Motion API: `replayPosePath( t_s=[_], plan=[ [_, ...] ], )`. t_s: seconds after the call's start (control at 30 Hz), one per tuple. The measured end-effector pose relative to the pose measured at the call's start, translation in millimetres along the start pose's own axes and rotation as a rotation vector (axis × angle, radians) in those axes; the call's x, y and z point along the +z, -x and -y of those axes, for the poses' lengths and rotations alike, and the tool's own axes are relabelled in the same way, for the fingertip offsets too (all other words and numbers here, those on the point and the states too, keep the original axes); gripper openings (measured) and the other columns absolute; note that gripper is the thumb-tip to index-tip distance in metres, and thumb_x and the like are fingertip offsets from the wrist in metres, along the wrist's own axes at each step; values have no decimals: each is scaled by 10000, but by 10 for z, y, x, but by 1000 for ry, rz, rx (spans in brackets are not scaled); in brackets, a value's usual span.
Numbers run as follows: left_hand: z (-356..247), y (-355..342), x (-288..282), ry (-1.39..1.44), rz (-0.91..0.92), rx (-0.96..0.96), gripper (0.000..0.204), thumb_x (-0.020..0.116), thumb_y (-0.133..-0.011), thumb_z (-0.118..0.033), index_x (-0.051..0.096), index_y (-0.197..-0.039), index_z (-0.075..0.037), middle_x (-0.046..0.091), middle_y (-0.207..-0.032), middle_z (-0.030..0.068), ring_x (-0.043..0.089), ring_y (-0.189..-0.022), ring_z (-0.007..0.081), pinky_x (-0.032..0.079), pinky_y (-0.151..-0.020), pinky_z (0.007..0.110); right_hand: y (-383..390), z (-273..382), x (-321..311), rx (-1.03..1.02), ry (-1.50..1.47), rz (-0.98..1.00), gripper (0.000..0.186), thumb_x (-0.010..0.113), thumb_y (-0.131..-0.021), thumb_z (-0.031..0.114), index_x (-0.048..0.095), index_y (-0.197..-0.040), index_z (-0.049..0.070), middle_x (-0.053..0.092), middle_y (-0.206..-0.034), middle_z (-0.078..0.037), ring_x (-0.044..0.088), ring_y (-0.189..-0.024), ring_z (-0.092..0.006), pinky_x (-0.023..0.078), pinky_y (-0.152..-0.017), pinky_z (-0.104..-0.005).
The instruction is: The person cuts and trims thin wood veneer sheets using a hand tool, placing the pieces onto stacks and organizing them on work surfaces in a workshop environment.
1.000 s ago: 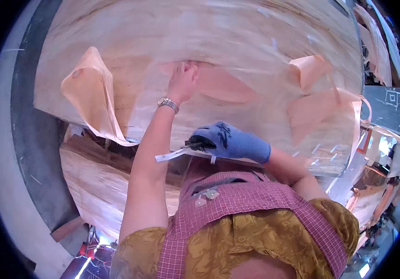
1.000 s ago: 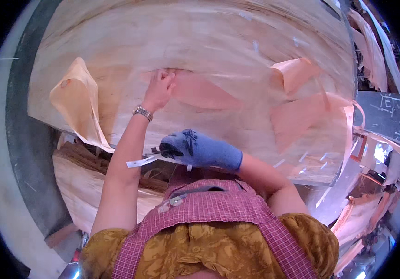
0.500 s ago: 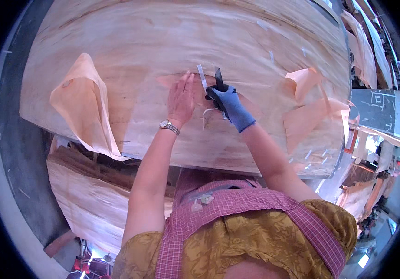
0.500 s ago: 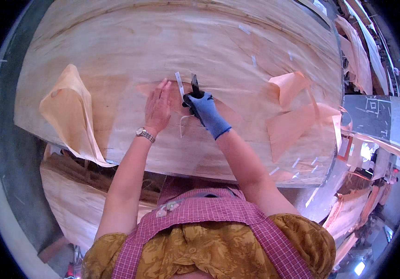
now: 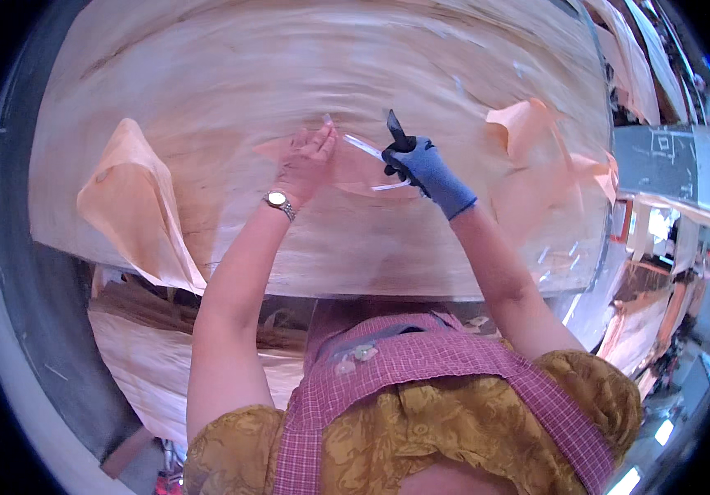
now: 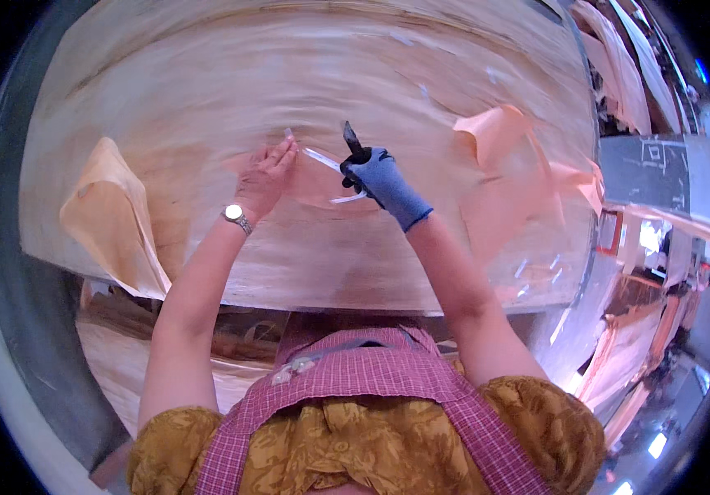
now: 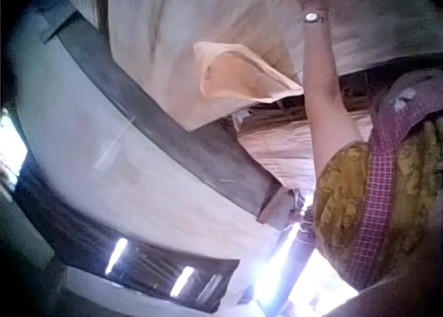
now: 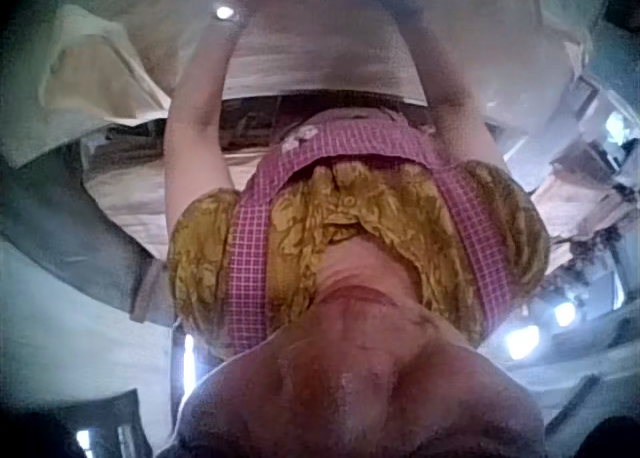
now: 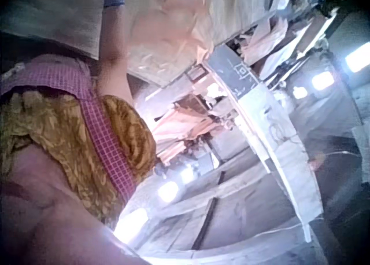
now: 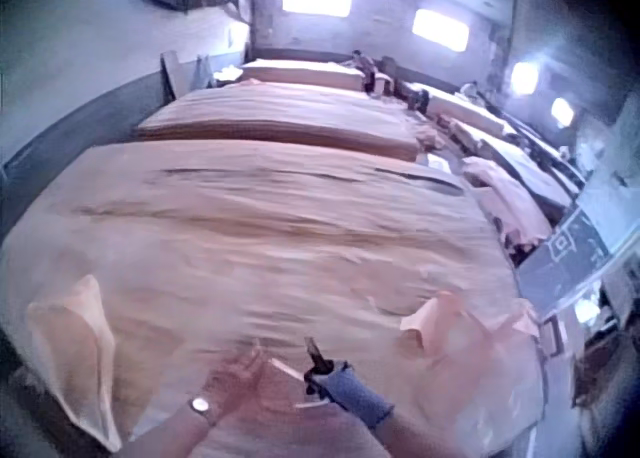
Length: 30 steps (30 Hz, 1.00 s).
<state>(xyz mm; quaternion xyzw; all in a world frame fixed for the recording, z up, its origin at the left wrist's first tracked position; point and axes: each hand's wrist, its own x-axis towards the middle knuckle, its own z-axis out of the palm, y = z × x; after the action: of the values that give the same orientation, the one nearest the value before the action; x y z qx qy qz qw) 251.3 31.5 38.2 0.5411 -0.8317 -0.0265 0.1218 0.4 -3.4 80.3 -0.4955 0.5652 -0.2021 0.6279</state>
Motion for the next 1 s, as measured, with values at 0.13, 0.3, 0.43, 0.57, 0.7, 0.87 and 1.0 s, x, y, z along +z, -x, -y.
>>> replayPosePath(
  t_s=[0.13, 0.3, 0.43, 0.57, 0.7, 0.87, 1.0],
  plan=[
    [88, 51, -10, -84, 91, -99, 500, 537, -823, -84, 529, -1321, -129, 523, -1380, 20, 521, -1163, 269, 429, -981, 385, 626, -228, -187, 170, -94, -76, 202, 662, -866, 229, 679, -899, 31, 680, -704, -53, 539, -488, -82, 429, -453, -239],
    [-773, -7, -99, 56, -6, -105, 511, 549, -801, -96, 544, -1309, -149, 508, -1396, 22, 453, -1270, 250, 356, -1016, 393, 1242, -844, -252, 296, -281, -189, 214, 641, -901, 262, 673, -990, 71, 691, -785, -28, 505, -501, -66, 396, -440, -227],
    [-1624, 280, 49, 109, 9, 128, 538, 590, -804, -174, 532, -1339, -162, 487, -1422, 15, 438, -1274, 248, 311, -1042, 435, 1225, -993, -209, 262, -326, -174, 216, 641, -904, 265, 671, -999, 73, 683, -767, -30, 513, -512, -70, 403, -451, -238],
    [-1636, 337, 184, 123, -1, 109, 529, 615, -831, -290, 531, -1345, -200, 453, -1451, 6, 437, -1271, 250, 301, -1050, 439, 1140, -1067, -334, 36, 24, -134, 259, 645, -895, 270, 658, -1005, 35, 666, -721, -33, 549, -549, -104, 435, -477, -285],
    [-1552, 392, 170, 158, -20, 78, 457, 620, -845, -288, 559, -1293, -219, 501, -1399, 31, 467, -1228, 260, 329, -1021, 433, 900, -713, -595, -44, 582, -121, 205, 619, -912, 209, 635, -1010, 30, 645, -724, -14, 534, -566, -78, 430, -498, -271],
    [-925, 533, -30, 433, -232, -255, 363, 554, -851, -167, 580, -1209, -113, 549, -1312, 116, 512, -1155, 327, 344, -1010, 463, 572, -124, 115, -147, -62, 104, 190, 600, -944, 229, 632, -1021, 59, 654, -766, -2, 452, -530, -42, 383, -478, -219],
    [-223, 979, -217, 130, -437, -539, 401, 526, -851, -112, 568, -1249, -86, 550, -1312, 121, 497, -1189, 285, 354, -996, 453, 229, 107, 1093, 0, -378, 185, 186, 624, -931, 244, 624, -968, 62, 683, -768, -45, 472, -501, -60, 374, -447, -218]
  ],
)
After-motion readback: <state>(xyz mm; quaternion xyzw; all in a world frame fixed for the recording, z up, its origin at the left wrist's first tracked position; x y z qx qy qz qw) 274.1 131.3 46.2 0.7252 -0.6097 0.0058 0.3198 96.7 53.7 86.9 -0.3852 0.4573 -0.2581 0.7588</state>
